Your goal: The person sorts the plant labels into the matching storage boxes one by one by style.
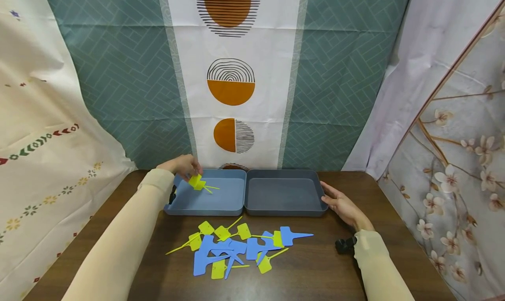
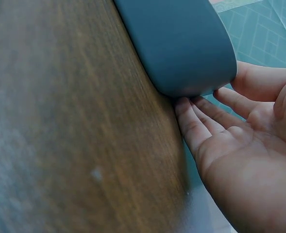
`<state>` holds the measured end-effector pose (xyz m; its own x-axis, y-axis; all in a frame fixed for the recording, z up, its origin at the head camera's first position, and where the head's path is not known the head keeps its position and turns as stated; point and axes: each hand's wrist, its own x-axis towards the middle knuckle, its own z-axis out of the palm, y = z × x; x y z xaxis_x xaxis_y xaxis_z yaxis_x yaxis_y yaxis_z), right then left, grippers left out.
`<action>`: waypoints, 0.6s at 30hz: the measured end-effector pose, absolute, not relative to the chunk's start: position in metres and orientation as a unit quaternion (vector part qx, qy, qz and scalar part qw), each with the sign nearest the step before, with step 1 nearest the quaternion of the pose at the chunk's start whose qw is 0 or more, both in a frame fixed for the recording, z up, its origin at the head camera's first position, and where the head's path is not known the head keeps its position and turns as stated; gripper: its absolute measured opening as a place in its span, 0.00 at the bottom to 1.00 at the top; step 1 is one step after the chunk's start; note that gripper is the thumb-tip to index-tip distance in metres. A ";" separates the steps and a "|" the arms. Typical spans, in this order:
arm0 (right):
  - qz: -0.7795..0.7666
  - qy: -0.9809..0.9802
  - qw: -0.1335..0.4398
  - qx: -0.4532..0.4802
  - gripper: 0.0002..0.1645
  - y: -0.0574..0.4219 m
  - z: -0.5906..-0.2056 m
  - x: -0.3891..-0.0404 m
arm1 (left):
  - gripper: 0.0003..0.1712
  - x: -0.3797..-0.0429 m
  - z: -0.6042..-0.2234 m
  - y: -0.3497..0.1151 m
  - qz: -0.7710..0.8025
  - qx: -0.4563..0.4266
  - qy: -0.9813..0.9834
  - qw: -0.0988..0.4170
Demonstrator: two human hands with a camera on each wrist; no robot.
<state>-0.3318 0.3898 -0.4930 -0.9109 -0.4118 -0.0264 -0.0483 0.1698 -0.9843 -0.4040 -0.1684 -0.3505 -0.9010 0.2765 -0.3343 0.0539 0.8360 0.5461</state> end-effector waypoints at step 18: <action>-0.622 0.753 0.143 -0.160 0.43 0.389 -0.489 -0.328 | 0.11 -0.404 -0.353 -0.170 0.262 0.075 0.938 0.215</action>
